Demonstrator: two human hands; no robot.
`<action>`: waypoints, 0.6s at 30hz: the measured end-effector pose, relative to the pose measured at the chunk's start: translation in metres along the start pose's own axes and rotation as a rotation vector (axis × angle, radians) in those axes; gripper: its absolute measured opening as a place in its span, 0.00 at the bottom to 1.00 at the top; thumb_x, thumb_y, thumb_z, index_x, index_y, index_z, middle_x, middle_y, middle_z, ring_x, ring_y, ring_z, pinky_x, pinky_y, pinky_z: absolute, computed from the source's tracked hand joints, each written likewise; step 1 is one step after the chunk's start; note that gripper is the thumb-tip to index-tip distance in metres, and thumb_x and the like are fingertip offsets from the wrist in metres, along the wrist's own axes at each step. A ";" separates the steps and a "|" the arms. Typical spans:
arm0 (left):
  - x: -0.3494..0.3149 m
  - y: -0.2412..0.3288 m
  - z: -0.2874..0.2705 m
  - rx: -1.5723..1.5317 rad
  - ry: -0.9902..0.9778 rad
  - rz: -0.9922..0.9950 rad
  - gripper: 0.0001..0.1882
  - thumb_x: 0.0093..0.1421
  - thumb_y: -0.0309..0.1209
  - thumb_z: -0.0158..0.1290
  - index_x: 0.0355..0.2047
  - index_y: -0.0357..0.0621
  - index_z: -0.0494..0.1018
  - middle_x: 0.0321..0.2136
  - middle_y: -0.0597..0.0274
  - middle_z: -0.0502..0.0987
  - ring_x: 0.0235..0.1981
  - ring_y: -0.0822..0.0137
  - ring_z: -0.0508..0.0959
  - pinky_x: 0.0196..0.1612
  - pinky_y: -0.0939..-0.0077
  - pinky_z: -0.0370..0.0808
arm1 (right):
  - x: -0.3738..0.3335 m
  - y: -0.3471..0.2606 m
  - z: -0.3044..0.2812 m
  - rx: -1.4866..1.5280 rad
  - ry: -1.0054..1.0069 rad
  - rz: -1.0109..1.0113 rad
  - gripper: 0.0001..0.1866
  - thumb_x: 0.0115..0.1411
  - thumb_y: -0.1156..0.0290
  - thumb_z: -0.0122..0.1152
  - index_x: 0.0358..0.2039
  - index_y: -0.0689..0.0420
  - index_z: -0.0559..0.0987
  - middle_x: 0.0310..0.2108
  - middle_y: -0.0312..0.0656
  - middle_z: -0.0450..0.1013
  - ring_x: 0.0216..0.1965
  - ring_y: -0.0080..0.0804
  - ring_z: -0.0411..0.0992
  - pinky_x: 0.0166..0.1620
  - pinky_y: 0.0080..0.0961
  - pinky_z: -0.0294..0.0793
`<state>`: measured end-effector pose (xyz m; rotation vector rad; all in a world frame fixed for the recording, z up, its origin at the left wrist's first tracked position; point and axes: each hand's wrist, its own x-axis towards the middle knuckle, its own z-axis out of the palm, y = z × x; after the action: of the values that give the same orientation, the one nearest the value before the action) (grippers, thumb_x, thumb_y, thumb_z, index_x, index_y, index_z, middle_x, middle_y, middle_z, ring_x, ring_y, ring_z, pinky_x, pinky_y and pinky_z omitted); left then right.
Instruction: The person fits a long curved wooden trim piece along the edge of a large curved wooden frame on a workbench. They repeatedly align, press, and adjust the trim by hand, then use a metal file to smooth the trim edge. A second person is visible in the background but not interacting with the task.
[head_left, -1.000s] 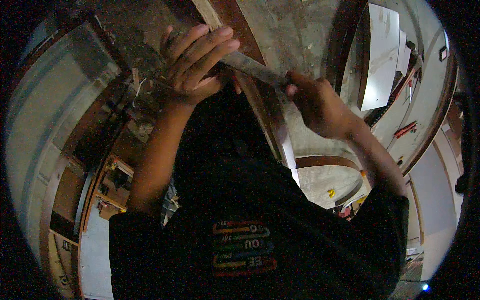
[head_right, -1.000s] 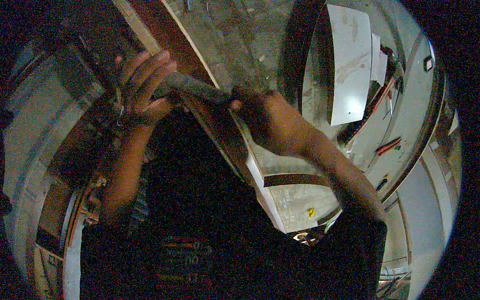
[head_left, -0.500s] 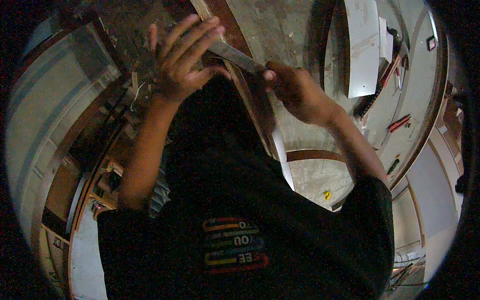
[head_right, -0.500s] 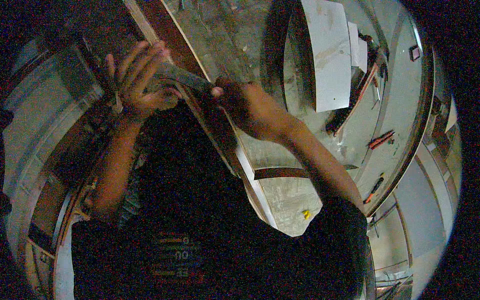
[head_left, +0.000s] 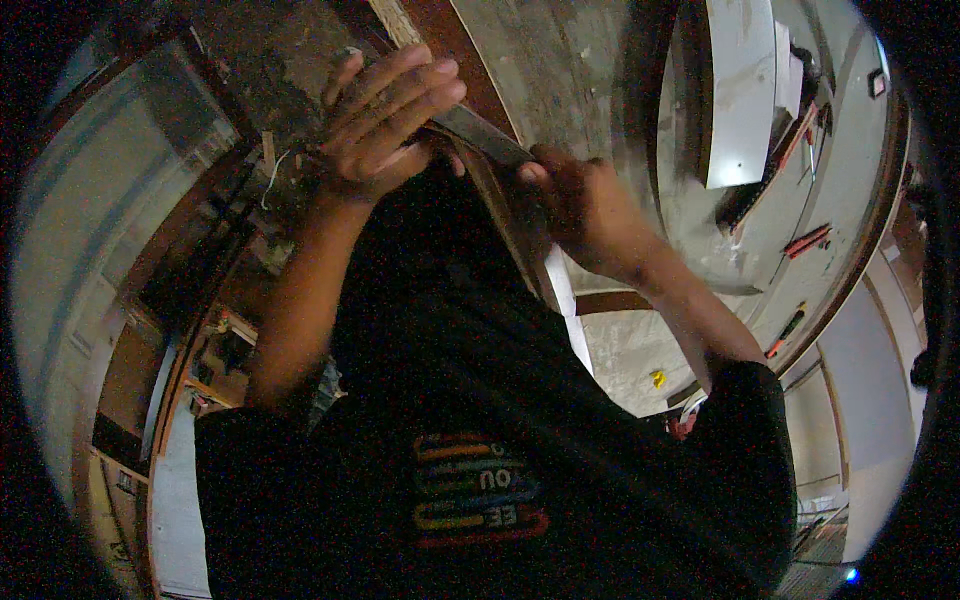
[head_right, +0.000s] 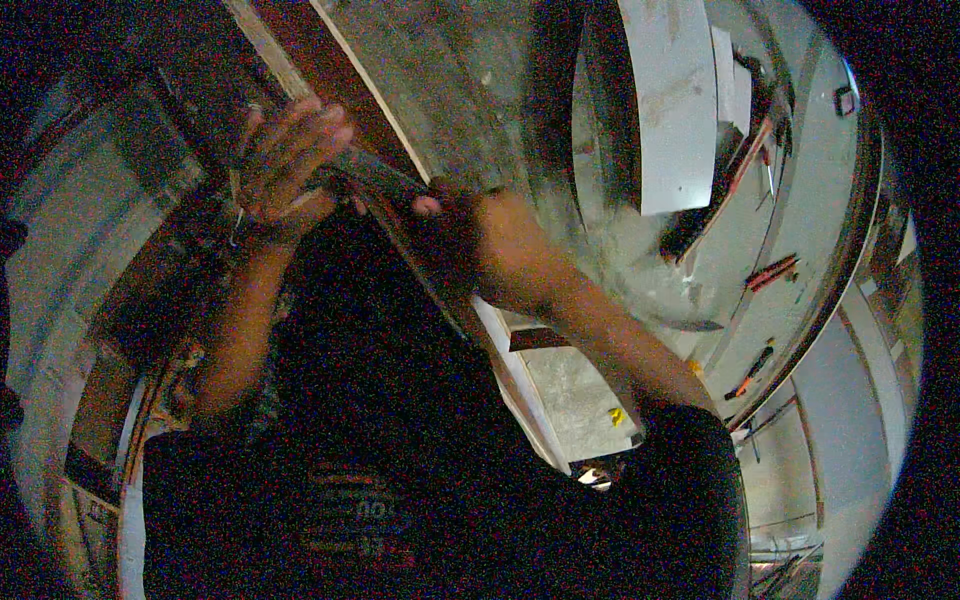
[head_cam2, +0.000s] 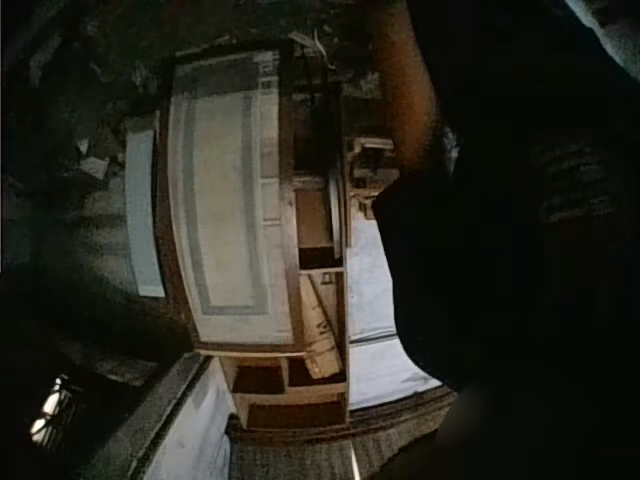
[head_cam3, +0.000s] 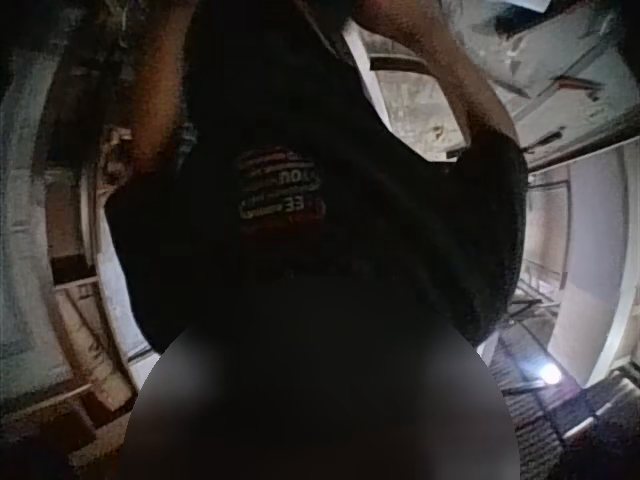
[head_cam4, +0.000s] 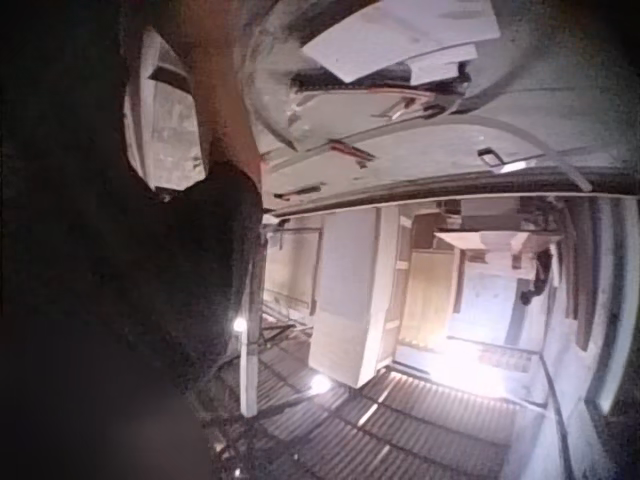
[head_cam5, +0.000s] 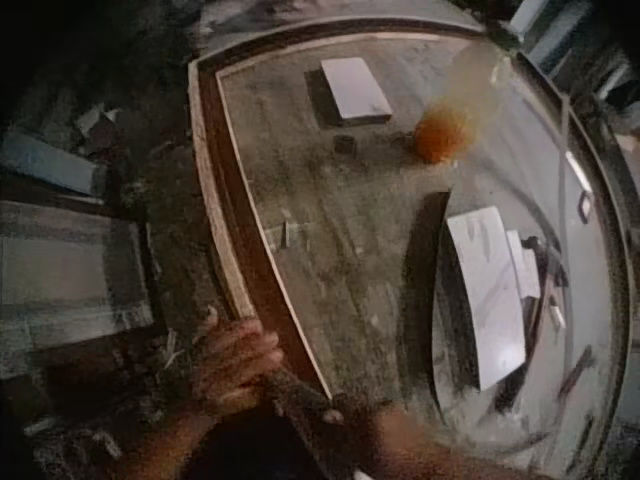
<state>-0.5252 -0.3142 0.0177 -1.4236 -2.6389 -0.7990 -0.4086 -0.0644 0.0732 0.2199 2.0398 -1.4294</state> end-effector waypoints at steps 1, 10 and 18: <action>-0.001 0.001 0.000 0.004 -0.026 -0.029 0.21 0.58 0.40 0.60 0.53 0.57 0.82 0.57 0.74 0.81 0.64 0.68 0.74 0.73 0.59 0.53 | -0.001 -0.003 0.006 0.021 0.017 0.015 0.20 0.77 0.57 0.46 0.40 0.63 0.77 0.25 0.61 0.73 0.27 0.58 0.73 0.33 0.45 0.71; 0.006 0.019 -0.004 -0.074 0.148 -0.065 0.24 0.54 0.37 0.66 0.53 0.57 0.82 0.57 0.73 0.80 0.63 0.65 0.74 0.72 0.55 0.58 | -0.002 0.009 0.017 0.024 0.043 -0.031 0.21 0.77 0.56 0.46 0.41 0.63 0.77 0.23 0.53 0.71 0.26 0.36 0.65 0.34 0.39 0.70; -0.004 0.043 -0.002 0.058 0.051 0.072 0.27 0.50 0.37 0.68 0.53 0.61 0.82 0.54 0.78 0.78 0.60 0.68 0.72 0.71 0.52 0.62 | -0.019 0.018 -0.013 -0.079 -0.018 -0.041 0.19 0.77 0.58 0.47 0.42 0.63 0.77 0.24 0.55 0.70 0.26 0.41 0.68 0.34 0.39 0.70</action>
<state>-0.4893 -0.2989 0.0365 -1.4545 -2.5363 -0.7345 -0.3905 -0.0414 0.0727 0.1322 2.0923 -1.3672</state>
